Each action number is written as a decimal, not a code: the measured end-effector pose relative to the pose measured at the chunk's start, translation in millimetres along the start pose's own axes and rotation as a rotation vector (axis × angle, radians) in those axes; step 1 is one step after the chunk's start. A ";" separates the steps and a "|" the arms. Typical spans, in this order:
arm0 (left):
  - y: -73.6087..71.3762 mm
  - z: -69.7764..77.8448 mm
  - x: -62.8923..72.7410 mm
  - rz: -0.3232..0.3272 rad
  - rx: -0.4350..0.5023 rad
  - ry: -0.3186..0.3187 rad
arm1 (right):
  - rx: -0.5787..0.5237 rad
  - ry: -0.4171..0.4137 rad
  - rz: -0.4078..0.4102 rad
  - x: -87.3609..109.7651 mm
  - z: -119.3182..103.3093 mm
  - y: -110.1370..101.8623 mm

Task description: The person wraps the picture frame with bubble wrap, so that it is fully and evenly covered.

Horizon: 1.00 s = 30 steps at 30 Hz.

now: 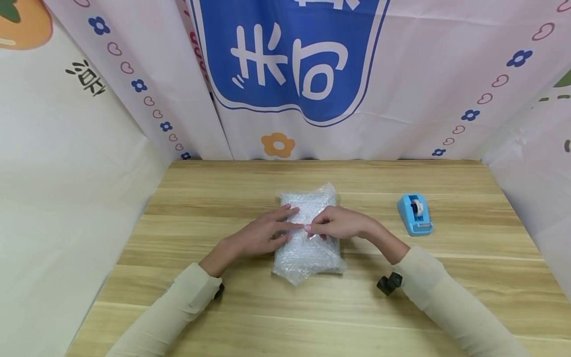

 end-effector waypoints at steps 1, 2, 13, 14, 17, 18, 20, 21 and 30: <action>-0.1 0.4 0.3 0.000 0.002 0.002 | -0.011 -0.001 -0.011 -1.6 0.0 0.6; -0.2 0.7 0.7 0.000 0.005 0.003 | -0.021 -0.003 -0.021 -3.6 0.1 1.0; 1.8 -1.7 1.3 -0.022 0.036 -0.062 | 0.006 0.020 -0.101 -25.9 5.8 -0.8; 1.8 -1.5 1.0 -0.019 0.038 -0.062 | 0.009 0.026 -0.106 -27.4 6.6 -0.6; 1.0 -0.1 0.0 -0.005 0.037 -0.058 | 0.013 0.038 -0.117 -30.5 8.3 -0.5; 1.0 0.4 -0.6 0.000 0.030 -0.058 | 0.013 0.042 -0.118 -31.2 8.8 -0.6; 0.6 1.5 -1.9 0.014 0.021 -0.059 | 0.022 0.048 -0.124 -31.9 9.2 -0.5; 0.2 2.0 -2.5 0.021 0.021 -0.061 | 0.026 0.050 -0.125 -32.2 9.4 -0.6; -2.8 6.6 -5.2 0.086 0.047 -0.088 | 0.009 0.111 -0.119 -31.2 13.3 2.2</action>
Point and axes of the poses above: each hand's wrist, its own x-axis away from the middle knuckle, its own y-axis out of the palm, z = x × y, the point moved 8 cm from there along -x, towards the middle knuckle, and after that the axes turned 13 degrees about -y, right-handed, at the moved point
